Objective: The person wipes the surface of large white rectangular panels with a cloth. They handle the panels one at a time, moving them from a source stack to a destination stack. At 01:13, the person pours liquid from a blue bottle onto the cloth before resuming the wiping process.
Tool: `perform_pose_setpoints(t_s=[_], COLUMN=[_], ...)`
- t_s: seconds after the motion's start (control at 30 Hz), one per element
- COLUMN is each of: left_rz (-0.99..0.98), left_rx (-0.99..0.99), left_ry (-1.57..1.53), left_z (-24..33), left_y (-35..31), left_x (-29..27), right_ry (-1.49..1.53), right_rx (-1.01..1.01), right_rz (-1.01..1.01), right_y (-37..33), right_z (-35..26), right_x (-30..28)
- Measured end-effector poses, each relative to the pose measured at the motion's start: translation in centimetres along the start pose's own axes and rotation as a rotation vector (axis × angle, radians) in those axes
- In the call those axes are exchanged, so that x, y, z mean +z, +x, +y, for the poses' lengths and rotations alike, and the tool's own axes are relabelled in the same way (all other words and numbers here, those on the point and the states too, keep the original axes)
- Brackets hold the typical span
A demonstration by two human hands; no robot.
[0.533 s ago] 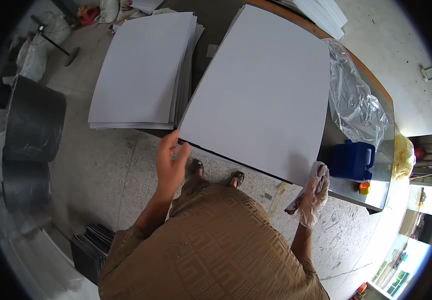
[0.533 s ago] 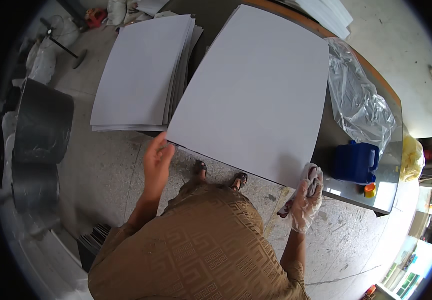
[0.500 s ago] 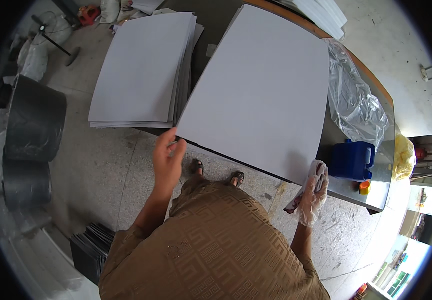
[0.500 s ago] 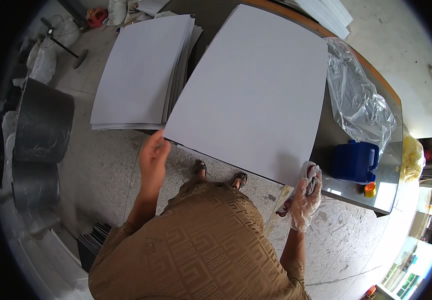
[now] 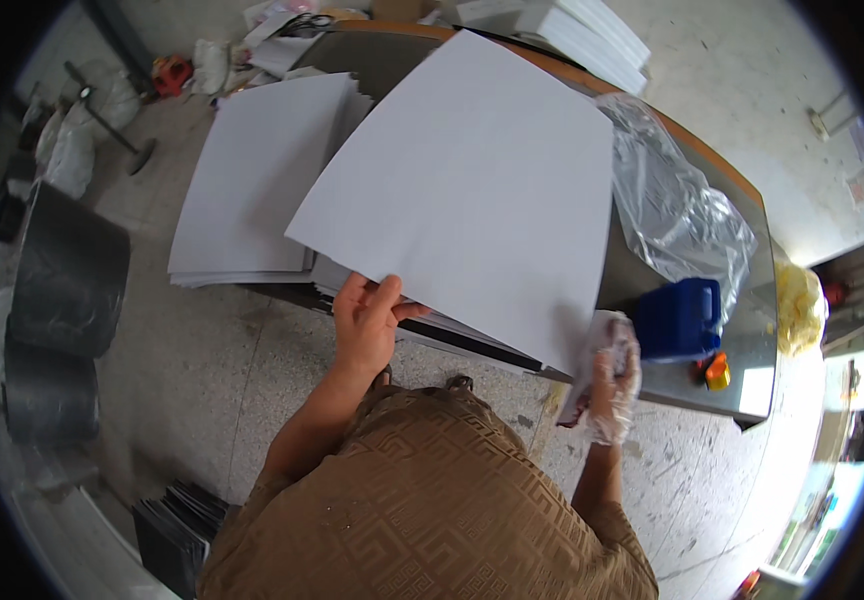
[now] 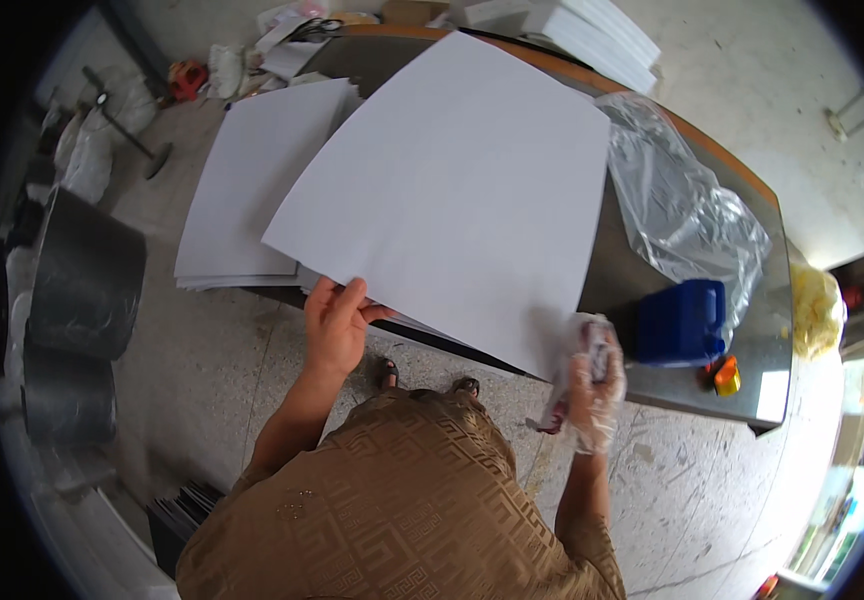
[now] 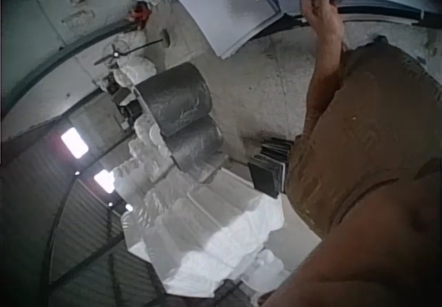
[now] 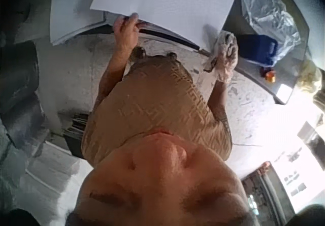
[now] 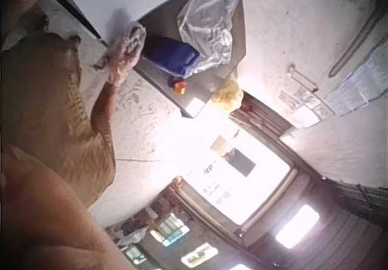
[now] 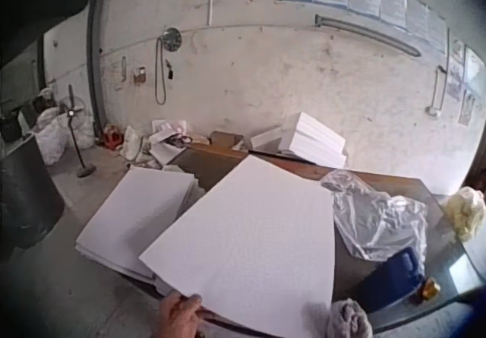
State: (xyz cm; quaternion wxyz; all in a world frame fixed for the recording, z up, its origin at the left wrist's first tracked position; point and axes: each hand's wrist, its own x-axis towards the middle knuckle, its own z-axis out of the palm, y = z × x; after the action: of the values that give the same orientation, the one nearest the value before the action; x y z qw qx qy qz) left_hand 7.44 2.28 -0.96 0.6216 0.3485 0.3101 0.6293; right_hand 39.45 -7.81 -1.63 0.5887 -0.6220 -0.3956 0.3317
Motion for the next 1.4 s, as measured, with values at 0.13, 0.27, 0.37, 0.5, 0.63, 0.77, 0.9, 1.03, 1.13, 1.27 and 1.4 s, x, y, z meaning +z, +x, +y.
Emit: perform_pose_setpoints(t_s=[0.13,0.27,0.37,0.5,0.63,0.77,0.9,1.03,1.13,1.27,1.4], left_rz=[0.144,0.312,0.441,0.541,0.573,0.652,0.733,0.744,0.769,0.799,0.752], left_rx=[0.113,0.219,0.238,0.204,0.054,-0.066,-0.127,-0.239,-0.232,-0.076,0.190], left_ry=[-0.090,-0.003,0.110,0.173,0.113,0.179,0.288,0.382,0.540,0.804,0.974], left_z=[4.8,10.1,12.7,13.0,9.5,7.1,7.2,7.4,7.3,6.4,4.5], left_y=[1.5,3.2,4.2,4.7,6.5,6.4,6.1,5.6,4.8,2.1,1.1], left_x=[-4.6,-14.5,-23.3,-32.0,-37.7,-40.8,-39.7,-39.9,-38.8,-37.8,-32.9], right_ry=[0.335,0.133,-0.110,0.138,-0.041,-1.212,-1.313,-1.381,-1.116,-0.596,-0.808], right_rx=[0.049,-0.054,0.021,0.375,0.417,-0.451,-0.530,-0.593,-0.398,0.043,-0.063], right_rz=[0.007,-0.204,-0.514,-0.838,-0.975,-0.839,-0.528,-0.588,-0.612,-0.881,-1.051], right_y=[2.5,5.0,8.0,10.8,14.9,14.3,7.3,3.0,6.6,10.5,12.6], right_z=[-1.1,-3.8,-8.2,-10.0,-6.7,-8.8,-10.7,-8.6,-6.5,-8.8,-8.7], right_x=[-2.2,0.9,6.0,12.8,18.2,22.5,22.8,25.2,24.7,23.2,23.8])
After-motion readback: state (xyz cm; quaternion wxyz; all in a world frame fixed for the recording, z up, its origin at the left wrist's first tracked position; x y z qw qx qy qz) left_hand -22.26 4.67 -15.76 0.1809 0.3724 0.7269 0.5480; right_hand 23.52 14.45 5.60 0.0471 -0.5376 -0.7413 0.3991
